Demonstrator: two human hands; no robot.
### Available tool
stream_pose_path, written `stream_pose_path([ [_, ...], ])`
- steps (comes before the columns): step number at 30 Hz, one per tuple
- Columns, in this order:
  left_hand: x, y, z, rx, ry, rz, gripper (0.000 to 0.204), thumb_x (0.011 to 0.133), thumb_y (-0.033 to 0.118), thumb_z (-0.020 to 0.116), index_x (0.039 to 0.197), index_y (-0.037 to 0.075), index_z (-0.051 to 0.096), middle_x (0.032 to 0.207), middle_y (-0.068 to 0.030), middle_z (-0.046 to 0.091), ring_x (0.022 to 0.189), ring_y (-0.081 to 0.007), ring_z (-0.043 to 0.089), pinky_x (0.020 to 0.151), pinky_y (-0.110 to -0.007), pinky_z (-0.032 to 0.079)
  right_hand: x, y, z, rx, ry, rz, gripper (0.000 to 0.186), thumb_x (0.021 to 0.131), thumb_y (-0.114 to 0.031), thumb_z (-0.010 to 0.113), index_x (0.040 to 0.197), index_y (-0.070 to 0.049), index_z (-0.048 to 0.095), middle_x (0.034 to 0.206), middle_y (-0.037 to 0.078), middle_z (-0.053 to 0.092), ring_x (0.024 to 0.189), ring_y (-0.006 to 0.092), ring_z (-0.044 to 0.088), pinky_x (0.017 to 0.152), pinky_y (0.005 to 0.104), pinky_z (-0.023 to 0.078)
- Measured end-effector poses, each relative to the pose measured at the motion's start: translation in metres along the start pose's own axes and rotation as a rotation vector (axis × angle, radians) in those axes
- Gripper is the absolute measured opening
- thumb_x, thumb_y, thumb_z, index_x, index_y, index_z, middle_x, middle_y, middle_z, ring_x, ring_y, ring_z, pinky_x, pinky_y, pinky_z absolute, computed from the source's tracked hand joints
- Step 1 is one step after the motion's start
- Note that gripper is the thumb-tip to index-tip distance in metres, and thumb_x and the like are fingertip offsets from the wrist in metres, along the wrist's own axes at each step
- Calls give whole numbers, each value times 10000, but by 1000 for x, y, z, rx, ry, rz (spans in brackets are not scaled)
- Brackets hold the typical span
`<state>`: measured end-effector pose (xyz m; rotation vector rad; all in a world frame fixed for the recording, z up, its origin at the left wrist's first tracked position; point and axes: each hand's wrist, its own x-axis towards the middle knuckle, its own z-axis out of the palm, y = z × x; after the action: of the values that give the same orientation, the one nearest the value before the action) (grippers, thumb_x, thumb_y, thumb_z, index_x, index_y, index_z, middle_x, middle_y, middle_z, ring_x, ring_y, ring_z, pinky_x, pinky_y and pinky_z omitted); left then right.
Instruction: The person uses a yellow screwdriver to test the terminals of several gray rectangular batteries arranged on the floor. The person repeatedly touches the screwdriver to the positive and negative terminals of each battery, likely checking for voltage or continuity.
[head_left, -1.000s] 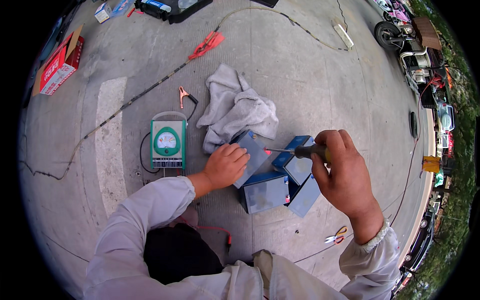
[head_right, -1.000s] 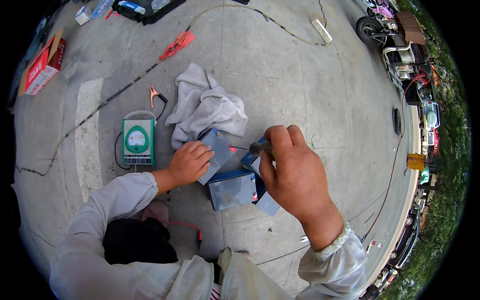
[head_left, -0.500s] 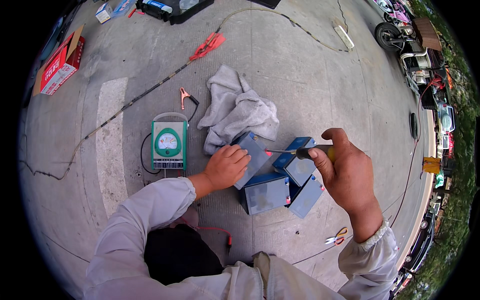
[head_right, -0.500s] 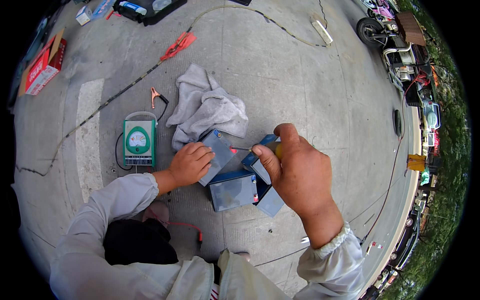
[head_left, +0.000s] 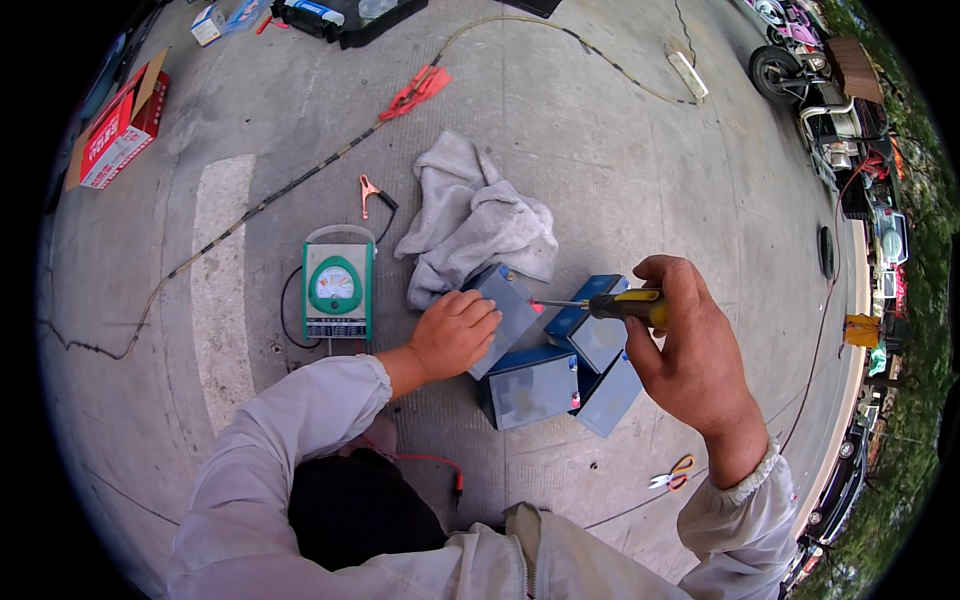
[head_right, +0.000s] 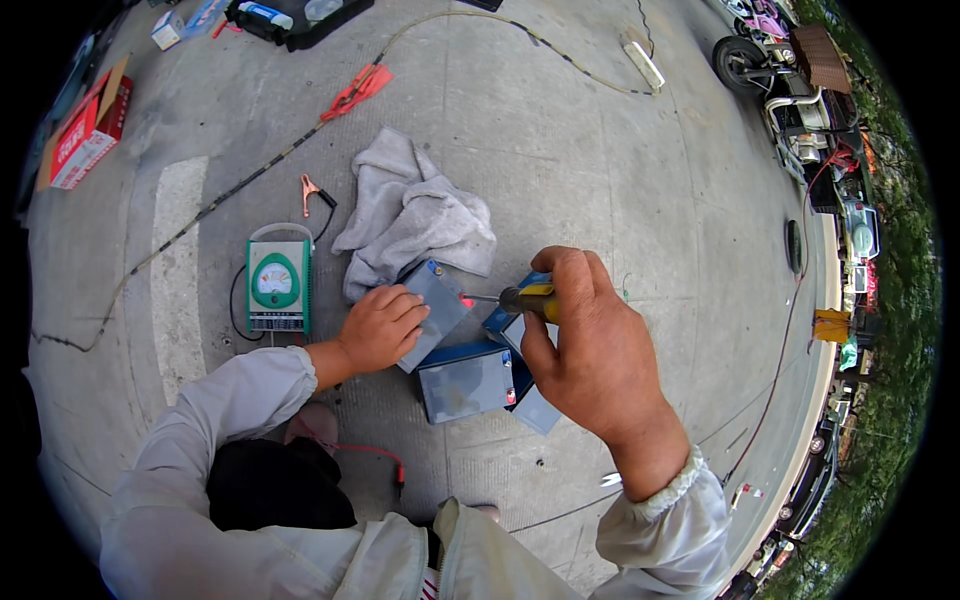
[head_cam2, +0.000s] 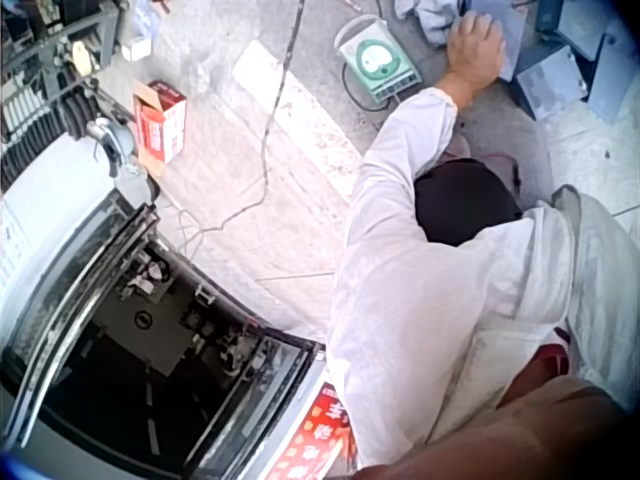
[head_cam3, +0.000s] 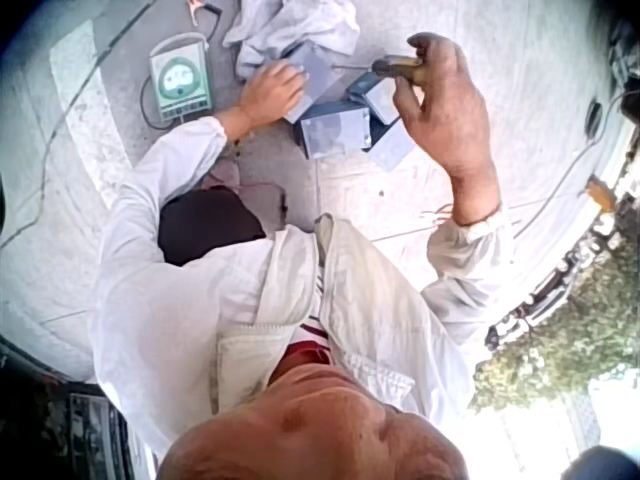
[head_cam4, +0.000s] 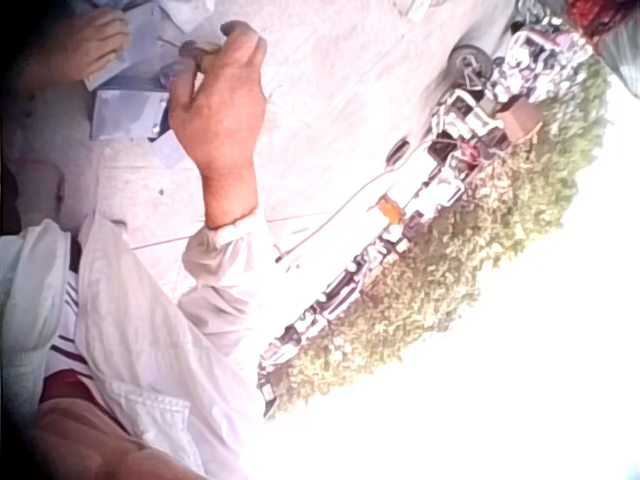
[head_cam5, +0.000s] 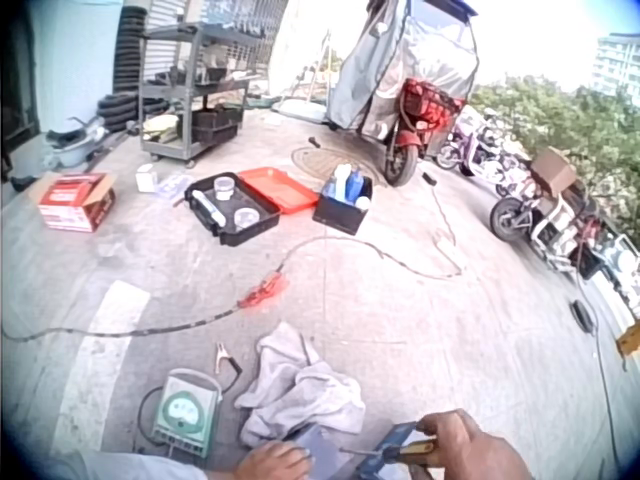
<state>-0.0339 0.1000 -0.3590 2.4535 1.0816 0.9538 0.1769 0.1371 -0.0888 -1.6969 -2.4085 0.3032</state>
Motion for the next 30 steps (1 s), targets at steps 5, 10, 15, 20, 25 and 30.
stream_pose_path([
  [5,-1,0,-2,0,-14,-7,330,813,199,723,1115,76,674,1176,-68,618,1153,-258,548,980,-405,452,6,-8,-9,-192,-237,234,316,908,-234,750,1095,-63,561,880,152,709,749,314,713,658,376,546],
  [10,0,0,-1,0,-4,-3,332,815,201,726,1118,76,670,1174,-68,618,1151,-257,549,984,-405,449,2,-2,-4,-46,-93,71,393,896,-390,753,1031,-70,568,804,120,712,690,318,708,575,401,539],
  [15,-1,-1,0,-7,-3,-1,346,817,199,725,1134,73,665,1183,-72,616,1152,-264,551,979,-409,453,7,-7,-6,-118,-188,237,348,912,-342,744,1024,-63,570,729,146,701,655,341,702,582,407,543],
  [20,7,-6,-5,-113,-141,-113,476,810,201,725,1253,56,626,1295,-100,565,1183,-301,545,990,-422,466,8,-7,-6,-55,-173,215,342,896,-314,760,1009,-49,575,766,169,706,684,335,712,585,404,540],
  [25,20,-8,-2,-56,-146,-113,675,795,226,744,1426,84,547,1544,-152,425,1323,-333,488,1066,-427,454,-3,-6,4,53,47,147,289,863,-209,774,1006,-41,586,817,163,707,715,321,712,615,380,548],
  [30,19,-11,2,-49,-193,-126,722,807,246,729,1469,74,499,1596,-146,381,1398,-344,434,1103,-433,429,2,-14,8,153,107,172,270,846,-162,776,1000,-38,592,817,152,691,709,321,697,637,373,552],
])
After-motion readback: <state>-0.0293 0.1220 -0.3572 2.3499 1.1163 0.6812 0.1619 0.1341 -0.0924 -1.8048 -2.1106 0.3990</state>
